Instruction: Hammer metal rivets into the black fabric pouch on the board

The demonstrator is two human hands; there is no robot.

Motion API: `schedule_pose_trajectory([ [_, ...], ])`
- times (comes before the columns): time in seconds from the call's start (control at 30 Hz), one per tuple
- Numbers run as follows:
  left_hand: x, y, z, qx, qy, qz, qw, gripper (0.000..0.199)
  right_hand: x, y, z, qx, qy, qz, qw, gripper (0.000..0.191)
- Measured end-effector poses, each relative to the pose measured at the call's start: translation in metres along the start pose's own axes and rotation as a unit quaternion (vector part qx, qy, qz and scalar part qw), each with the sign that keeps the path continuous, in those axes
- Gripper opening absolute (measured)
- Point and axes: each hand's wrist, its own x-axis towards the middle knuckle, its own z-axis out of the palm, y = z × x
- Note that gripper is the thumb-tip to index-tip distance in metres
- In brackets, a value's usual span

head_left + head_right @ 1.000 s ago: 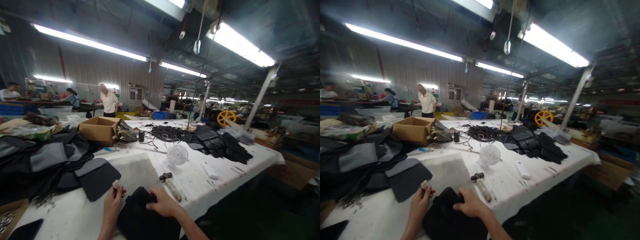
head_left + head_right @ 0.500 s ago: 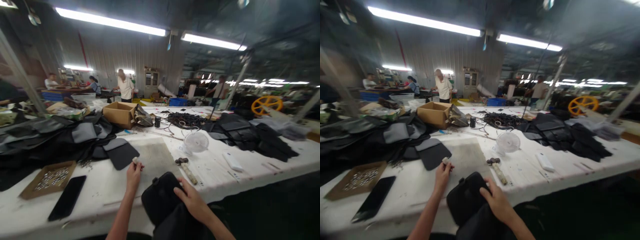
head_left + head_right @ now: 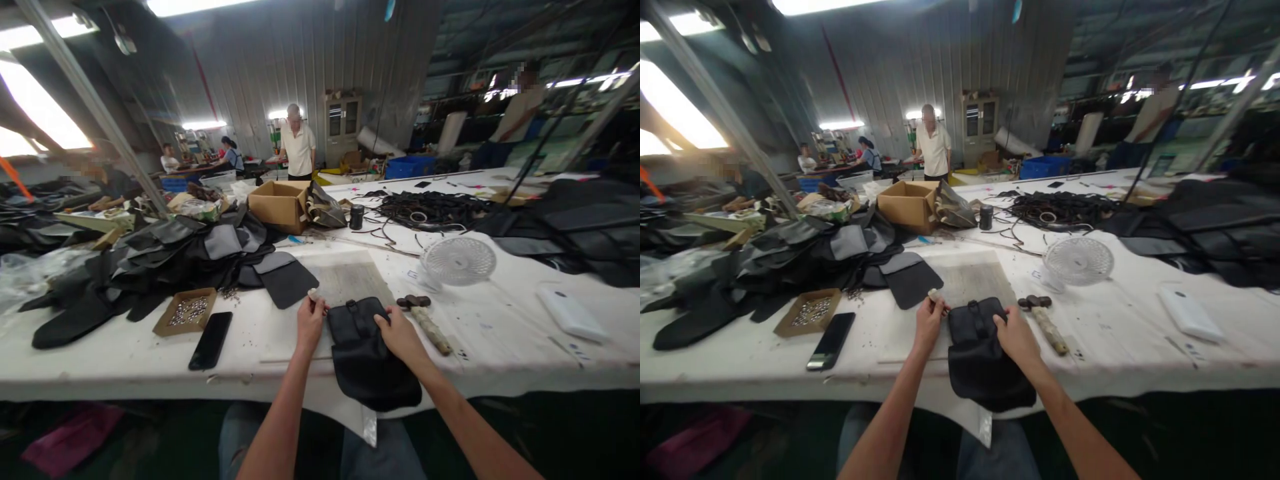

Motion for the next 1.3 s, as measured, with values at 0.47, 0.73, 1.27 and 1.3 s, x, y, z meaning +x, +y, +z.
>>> schedule_pose_trajectory([
  [0.47, -0.006, 0.005, 0.004, 0.025, -0.033, 0.003, 0.999, 0.030, -0.031, -0.016, -0.004, -0.087, 0.025, -0.317, 0.944, 0.043],
  [0.73, 0.010, 0.016, 0.003, 0.065, -0.052, 0.013, 0.996, 0.033, -0.014, -0.014, 0.009, -0.091, -0.015, -0.294, 0.951, 0.043],
  [1.27, 0.031, 0.039, 0.041, 0.040, -0.169, 0.016, 0.985, 0.024, -0.012, -0.013, 0.017, -0.104, -0.019, -0.280, 0.954, 0.057],
  [1.3, 0.031, 0.038, 0.044, 0.035, -0.179, 0.016, 0.983, 0.025, -0.015, -0.012, 0.017, -0.106, -0.017, -0.282, 0.953, 0.054],
])
